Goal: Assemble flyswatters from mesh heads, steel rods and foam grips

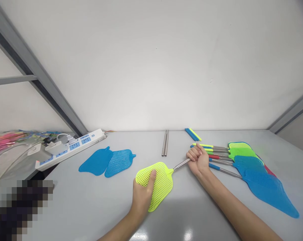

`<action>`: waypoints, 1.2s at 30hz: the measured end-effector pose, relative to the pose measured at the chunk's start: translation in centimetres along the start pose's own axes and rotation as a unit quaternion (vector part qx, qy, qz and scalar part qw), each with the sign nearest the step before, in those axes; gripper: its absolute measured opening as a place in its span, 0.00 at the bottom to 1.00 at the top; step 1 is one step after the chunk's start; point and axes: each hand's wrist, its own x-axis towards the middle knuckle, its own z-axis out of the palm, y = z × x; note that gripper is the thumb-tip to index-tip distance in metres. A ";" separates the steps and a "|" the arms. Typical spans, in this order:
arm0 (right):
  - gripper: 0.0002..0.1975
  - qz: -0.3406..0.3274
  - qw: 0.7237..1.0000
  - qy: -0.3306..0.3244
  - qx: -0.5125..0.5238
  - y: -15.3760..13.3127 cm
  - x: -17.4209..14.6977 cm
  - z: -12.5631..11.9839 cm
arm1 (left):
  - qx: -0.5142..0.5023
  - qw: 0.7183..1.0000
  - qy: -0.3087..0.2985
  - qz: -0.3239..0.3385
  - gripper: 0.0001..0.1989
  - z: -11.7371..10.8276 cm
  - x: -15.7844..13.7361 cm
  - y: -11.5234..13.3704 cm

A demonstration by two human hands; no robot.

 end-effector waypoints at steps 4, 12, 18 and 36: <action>0.19 -0.001 1.000 0.003 0.003 0.0 0.0 0.1 | -0.016 1.000 -0.006 -0.010 0.17 0.0 0.1 0.0; 0.19 -0.019 0.999 0.006 -0.031 0.1 -0.1 0.1 | -0.034 0.999 -0.006 -0.038 0.18 -0.1 0.2 0.8; 0.19 -0.021 0.999 0.020 -0.038 -0.1 0.0 0.3 | -0.064 0.996 -0.032 -0.045 0.18 0.1 0.1 0.6; 0.18 -0.006 0.998 0.044 -0.035 -1.0 0.4 0.4 | -0.220 0.949 -0.086 -0.208 0.15 0.2 0.3 1.6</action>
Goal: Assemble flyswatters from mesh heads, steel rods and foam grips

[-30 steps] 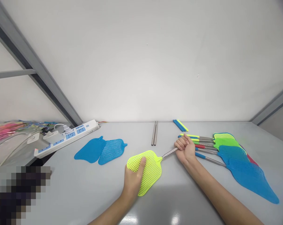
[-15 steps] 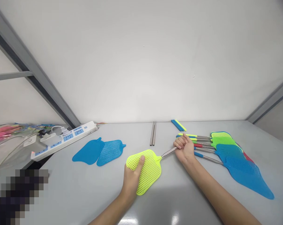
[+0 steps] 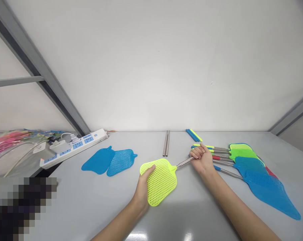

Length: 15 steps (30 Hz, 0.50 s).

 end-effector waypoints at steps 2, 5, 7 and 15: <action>0.18 0.002 1.000 -0.005 -0.006 -0.1 0.1 -0.1 | -0.021 1.000 -0.015 -0.014 0.15 0.0 0.2 0.2; 0.18 0.010 1.000 -0.002 0.004 -0.3 0.3 -0.1 | -0.049 0.998 -0.037 -0.007 0.16 -0.2 0.5 0.5; 0.17 0.013 1.000 0.000 0.015 -0.4 0.4 -0.2 | -0.059 0.997 -0.055 0.000 0.16 -0.2 0.6 0.8; 0.17 0.000 1.000 -0.013 0.024 -0.8 0.7 -0.3 | -0.016 0.994 -0.112 -0.007 0.18 0.0 -0.2 1.6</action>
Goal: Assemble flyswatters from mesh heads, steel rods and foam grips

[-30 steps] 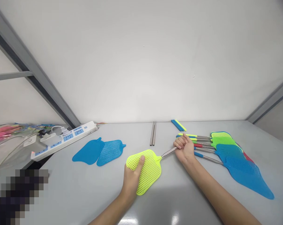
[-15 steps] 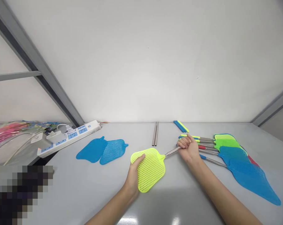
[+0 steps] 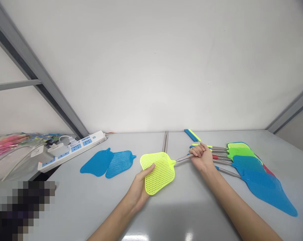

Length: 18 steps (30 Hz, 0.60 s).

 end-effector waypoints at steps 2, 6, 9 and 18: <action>0.17 -0.003 1.000 -0.006 -0.006 -0.2 0.0 0.0 | 0.000 1.000 -0.010 -0.006 0.18 0.1 -0.1 0.0; 0.16 -0.010 1.000 -0.017 -0.006 -0.6 0.0 0.2 | -0.013 0.999 -0.031 -0.017 0.18 0.2 -0.1 -0.1; 0.16 -0.012 1.000 -0.025 0.000 -0.7 -0.1 0.4 | -0.016 0.999 -0.038 -0.023 0.17 0.2 -0.2 -0.3; 0.13 0.005 0.998 -0.053 0.028 0.0 -0.5 0.9 | 0.027 0.999 0.002 -0.028 0.22 -0.4 0.0 -0.7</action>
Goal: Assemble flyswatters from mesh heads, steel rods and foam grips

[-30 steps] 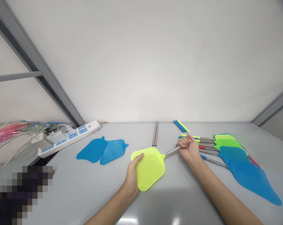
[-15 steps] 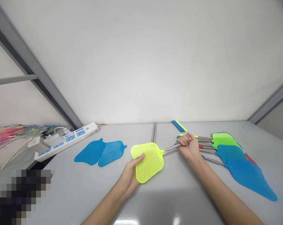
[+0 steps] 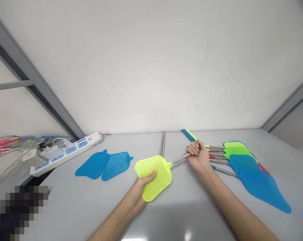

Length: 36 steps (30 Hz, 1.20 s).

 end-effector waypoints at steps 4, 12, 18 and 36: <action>0.12 0.051 0.999 -0.012 0.007 0.5 -0.4 0.4 | 0.008 1.000 -0.016 0.005 0.23 0.2 0.1 -0.1; 0.17 0.092 0.996 -0.020 0.001 3.4 -2.0 0.1 | 0.046 0.998 0.027 0.025 0.25 0.5 0.1 -1.0; 0.19 0.054 0.998 -0.030 -0.030 3.8 -2.5 0.4 | 0.045 0.998 0.037 0.029 0.27 -0.2 0.4 -1.4; 0.18 0.038 0.999 0.001 -0.030 4.6 -2.8 0.3 | 0.057 0.995 0.084 0.021 0.24 0.9 0.2 -0.6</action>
